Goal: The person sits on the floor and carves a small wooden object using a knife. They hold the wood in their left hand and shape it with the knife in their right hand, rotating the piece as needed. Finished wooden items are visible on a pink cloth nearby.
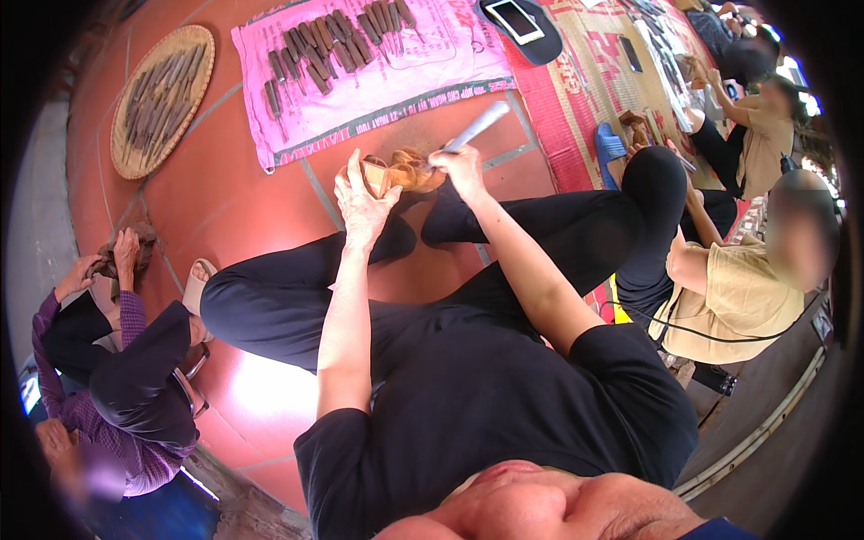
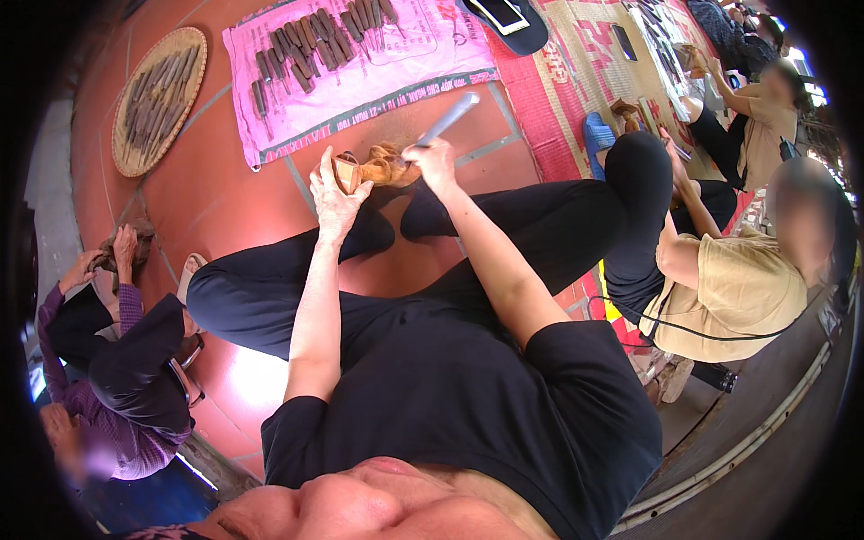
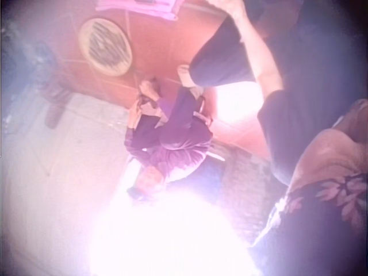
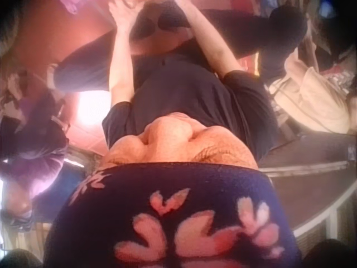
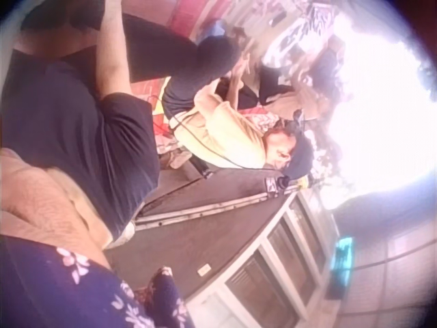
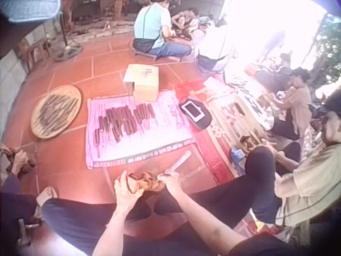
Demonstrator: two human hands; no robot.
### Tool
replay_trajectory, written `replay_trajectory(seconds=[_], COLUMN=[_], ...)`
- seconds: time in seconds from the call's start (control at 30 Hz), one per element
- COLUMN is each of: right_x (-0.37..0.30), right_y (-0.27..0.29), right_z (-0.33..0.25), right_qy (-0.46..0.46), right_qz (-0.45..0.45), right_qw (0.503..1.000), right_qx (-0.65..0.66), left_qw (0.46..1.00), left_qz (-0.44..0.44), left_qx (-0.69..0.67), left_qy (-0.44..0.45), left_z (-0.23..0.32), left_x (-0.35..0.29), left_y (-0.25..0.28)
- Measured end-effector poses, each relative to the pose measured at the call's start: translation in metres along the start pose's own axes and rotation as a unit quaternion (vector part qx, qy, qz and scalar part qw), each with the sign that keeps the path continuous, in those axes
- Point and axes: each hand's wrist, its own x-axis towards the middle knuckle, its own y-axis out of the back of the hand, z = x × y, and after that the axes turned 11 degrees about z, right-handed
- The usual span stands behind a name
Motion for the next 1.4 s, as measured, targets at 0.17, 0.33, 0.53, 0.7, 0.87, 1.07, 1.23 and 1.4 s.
replay_trajectory(seconds=[0.17, 0.33, 0.53, 0.7, 0.87, 1.07, 1.23, 1.4], right_x=[0.000, -0.016, 0.005, -0.001, -0.001, -0.026, -0.048, -0.064], right_y=[0.006, -0.005, 0.015, 0.020, 0.022, 0.026, 0.038, 0.044], right_z=[-0.011, -0.014, -0.012, -0.008, -0.032, -0.094, -0.143, -0.171], right_qy=[-0.037, 0.186, -0.082, -0.080, -0.173, -0.132, -0.050, 0.019], right_qz=[-0.009, -0.047, 0.018, -0.013, -0.033, -0.083, -0.112, -0.135], right_qw=[0.991, 0.945, 0.996, 0.995, 0.973, 0.956, 0.963, 0.952], right_qx=[0.129, -0.267, 0.043, 0.060, 0.147, 0.248, 0.241, 0.275], left_qw=[1.000, 1.000, 0.999, 0.988, 0.917, 0.933, 0.929, 0.925], left_qz=[0.011, 0.003, -0.007, -0.019, -0.040, 0.008, 0.022, 0.011], left_qx=[-0.008, -0.011, -0.041, -0.142, -0.366, -0.354, -0.369, -0.379], left_qy=[-0.009, 0.008, 0.035, 0.056, 0.153, 0.066, 0.033, 0.029], left_z=[-0.004, -0.001, 0.002, -0.012, -0.036, 0.030, 0.062, 0.073], left_x=[0.001, 0.001, 0.002, 0.010, 0.012, 0.005, -0.002, -0.006], left_y=[-0.001, 0.000, 0.002, 0.004, 0.003, 0.061, 0.095, 0.108])
